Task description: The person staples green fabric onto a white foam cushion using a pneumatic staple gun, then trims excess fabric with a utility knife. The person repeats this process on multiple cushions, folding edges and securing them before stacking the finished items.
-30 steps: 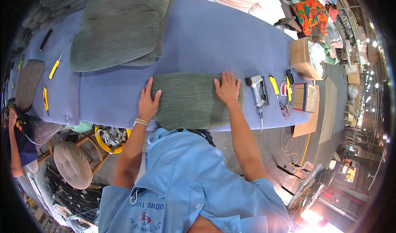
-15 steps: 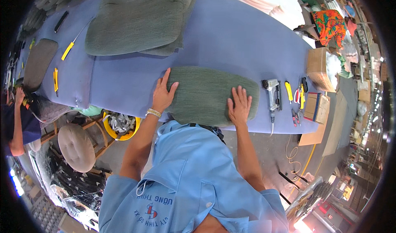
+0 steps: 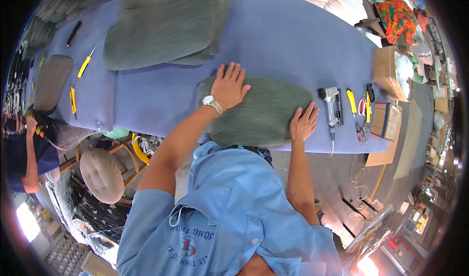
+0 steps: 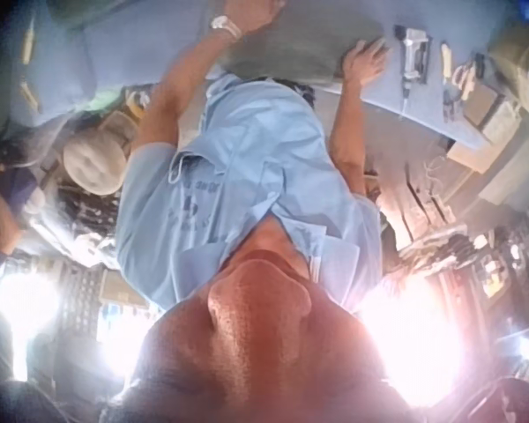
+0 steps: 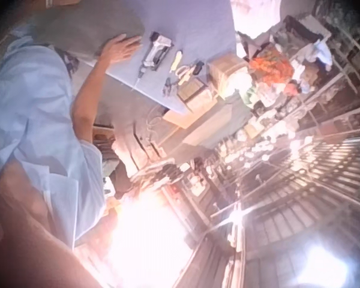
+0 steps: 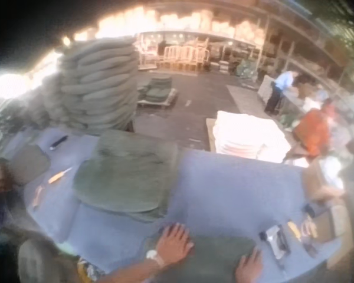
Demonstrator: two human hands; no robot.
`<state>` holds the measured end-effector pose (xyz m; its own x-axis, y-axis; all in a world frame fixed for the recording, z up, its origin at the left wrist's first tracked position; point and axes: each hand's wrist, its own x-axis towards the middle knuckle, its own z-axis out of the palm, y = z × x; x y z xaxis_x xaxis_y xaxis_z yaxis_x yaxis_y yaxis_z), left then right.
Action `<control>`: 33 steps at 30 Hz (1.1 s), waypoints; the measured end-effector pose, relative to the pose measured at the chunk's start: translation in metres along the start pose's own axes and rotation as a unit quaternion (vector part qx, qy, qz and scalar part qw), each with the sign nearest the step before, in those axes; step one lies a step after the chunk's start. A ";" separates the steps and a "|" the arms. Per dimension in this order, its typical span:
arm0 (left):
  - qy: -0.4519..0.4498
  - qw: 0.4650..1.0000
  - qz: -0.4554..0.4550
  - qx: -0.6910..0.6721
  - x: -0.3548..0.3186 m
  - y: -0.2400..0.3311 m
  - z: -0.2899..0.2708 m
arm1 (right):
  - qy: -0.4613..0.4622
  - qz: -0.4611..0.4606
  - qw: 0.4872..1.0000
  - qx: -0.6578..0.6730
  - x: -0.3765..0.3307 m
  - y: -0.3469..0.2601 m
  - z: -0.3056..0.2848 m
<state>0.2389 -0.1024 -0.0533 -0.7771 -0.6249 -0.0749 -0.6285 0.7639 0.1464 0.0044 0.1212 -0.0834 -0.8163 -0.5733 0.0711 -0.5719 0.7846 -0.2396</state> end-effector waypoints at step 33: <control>0.224 0.904 -0.253 -0.263 -0.139 0.004 0.018 | -0.042 -0.034 0.989 0.138 0.002 0.051 -0.013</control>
<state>0.3436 -0.0098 -0.0603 -0.2284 -0.9655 0.1252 -0.7045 0.2526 0.6632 -0.0274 0.1636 -0.0829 -0.7609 -0.6487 0.0176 -0.5709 0.6564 -0.4932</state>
